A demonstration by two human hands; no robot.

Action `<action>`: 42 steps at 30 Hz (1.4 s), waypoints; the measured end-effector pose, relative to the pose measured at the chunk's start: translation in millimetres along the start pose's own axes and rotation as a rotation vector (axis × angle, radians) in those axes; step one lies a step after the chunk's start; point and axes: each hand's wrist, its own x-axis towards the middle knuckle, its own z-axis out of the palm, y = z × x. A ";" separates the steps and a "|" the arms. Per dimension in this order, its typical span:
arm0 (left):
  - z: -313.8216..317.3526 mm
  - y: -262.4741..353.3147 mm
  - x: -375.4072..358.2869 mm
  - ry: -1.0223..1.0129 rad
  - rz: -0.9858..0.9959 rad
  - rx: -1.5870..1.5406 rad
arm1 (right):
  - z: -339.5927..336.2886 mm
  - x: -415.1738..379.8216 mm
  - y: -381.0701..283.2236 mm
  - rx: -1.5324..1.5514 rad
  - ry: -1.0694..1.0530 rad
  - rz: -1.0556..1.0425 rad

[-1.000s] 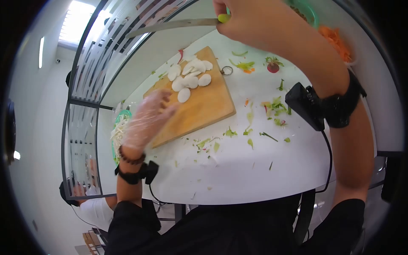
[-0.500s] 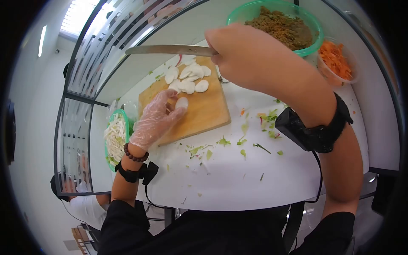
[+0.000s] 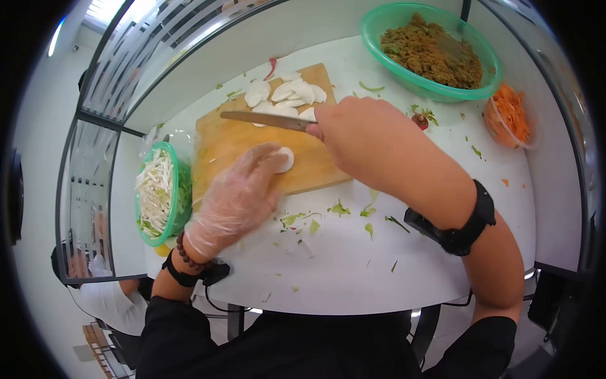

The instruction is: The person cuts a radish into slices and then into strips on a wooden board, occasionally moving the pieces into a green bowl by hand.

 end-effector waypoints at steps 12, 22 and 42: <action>-0.7 -11.0 -25.6 0.047 0.082 -0.146 | 7.5 -3.0 -28.9 -0.056 -0.165 0.051; 16.9 -15.0 -37.4 0.069 0.118 -0.127 | 25.2 -17.9 -53.0 -0.302 -0.247 0.065; 28.4 -14.5 -41.6 0.143 0.112 -0.107 | 35.7 -26.5 -75.7 -0.579 -0.328 0.052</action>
